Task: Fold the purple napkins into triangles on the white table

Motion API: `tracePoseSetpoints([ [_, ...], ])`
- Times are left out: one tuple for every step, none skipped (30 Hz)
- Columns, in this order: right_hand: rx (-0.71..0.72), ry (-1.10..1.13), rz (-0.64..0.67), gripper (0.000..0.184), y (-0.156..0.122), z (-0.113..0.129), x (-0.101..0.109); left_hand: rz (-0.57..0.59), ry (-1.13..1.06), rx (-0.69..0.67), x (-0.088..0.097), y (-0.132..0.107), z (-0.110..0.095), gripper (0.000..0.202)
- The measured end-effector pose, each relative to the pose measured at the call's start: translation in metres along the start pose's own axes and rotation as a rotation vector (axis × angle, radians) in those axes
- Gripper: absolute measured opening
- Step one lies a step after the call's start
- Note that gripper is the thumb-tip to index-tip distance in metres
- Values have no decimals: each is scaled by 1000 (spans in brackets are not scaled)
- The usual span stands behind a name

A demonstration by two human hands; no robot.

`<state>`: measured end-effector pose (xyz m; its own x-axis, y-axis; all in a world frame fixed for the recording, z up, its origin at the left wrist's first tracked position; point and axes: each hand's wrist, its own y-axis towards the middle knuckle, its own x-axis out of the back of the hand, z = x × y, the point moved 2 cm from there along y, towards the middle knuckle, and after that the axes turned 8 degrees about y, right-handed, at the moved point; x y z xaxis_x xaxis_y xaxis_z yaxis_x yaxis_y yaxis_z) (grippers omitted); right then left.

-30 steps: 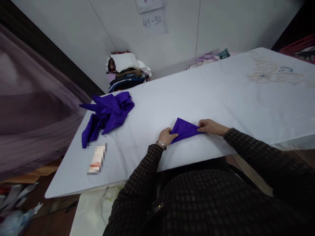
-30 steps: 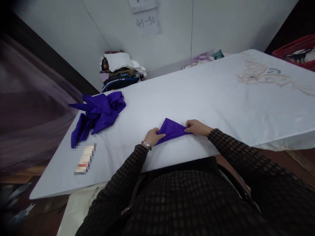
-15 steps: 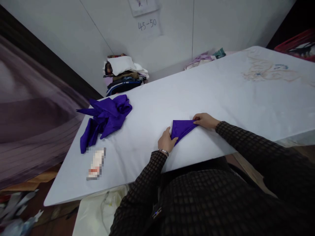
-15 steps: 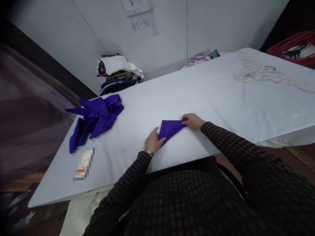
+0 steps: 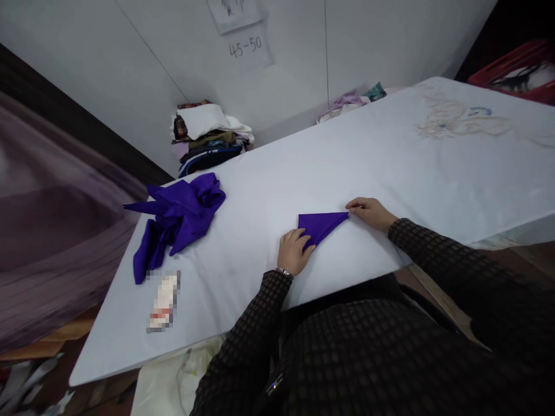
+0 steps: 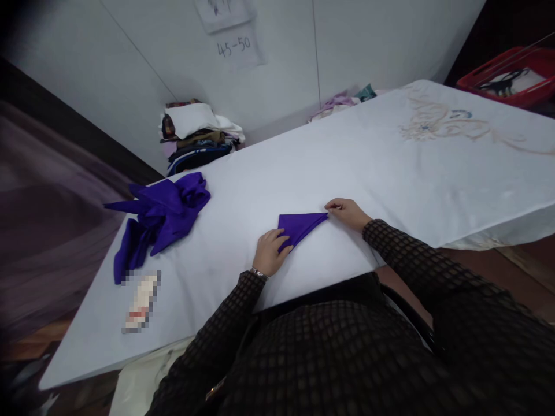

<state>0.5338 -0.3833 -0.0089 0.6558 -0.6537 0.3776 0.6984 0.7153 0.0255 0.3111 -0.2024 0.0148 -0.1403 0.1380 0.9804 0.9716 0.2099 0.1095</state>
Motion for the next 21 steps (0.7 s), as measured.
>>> tracePoseSetpoints([
  [10,-4,1,25,-3,-2,3,2,6,0,1,1,-1,30],
  [28,-14,8,27,-5,-3,5,4,13,-2,2,1,-2,32],
  [57,-30,23,28,-7,-4,7,7,21,-5,3,2,-4,34],
  [97,-57,46,30,-8,-4,7,12,31,-7,4,3,-6,35],
  [144,-96,75,32,-9,-4,7,17,43,-6,4,4,-7,37],
  [197,-143,108,34,-9,-3,5,23,57,-4,5,4,-9,38],
  [251,-195,138,36,-9,-1,4,26,70,-2,5,5,-10,40],
  [301,-247,163,38,-9,0,2,27,81,2,4,5,-11,43],
  [340,-295,184,39,-8,0,1,27,89,8,4,5,-12,45],
  [366,-334,197,39,-7,1,-1,28,94,14,3,5,-13,47],
  [378,-360,203,39,-5,1,-1,29,98,19,3,5,-13,49],
  [382,-375,206,38,-3,0,-2,30,102,22,2,5,-14,50],
  [383,-381,206,37,-2,0,-2,30,105,24,1,5,-14,50],
  [383,-380,205,37,-1,-1,-2,27,108,23,1,5,-14,50],
  [387,-375,202,36,1,-2,-2,22,110,21,0,5,-14,49],
  [395,-365,199,34,2,-2,-2,14,109,19,-1,6,-14,48],
  [406,-352,197,33,2,-2,-2,4,108,17,-1,6,-14,47],
  [418,-336,197,32,3,-2,-2,-6,106,15,-2,6,-14,46],
  [429,-320,200,30,3,-2,-2,-14,105,14,-2,7,-14,44],
  [438,-305,204,28,3,-2,-2,-22,103,13,-3,7,-14,43],
  [443,-291,210,26,3,-2,-2,-29,103,13,-3,7,-14,41],
])
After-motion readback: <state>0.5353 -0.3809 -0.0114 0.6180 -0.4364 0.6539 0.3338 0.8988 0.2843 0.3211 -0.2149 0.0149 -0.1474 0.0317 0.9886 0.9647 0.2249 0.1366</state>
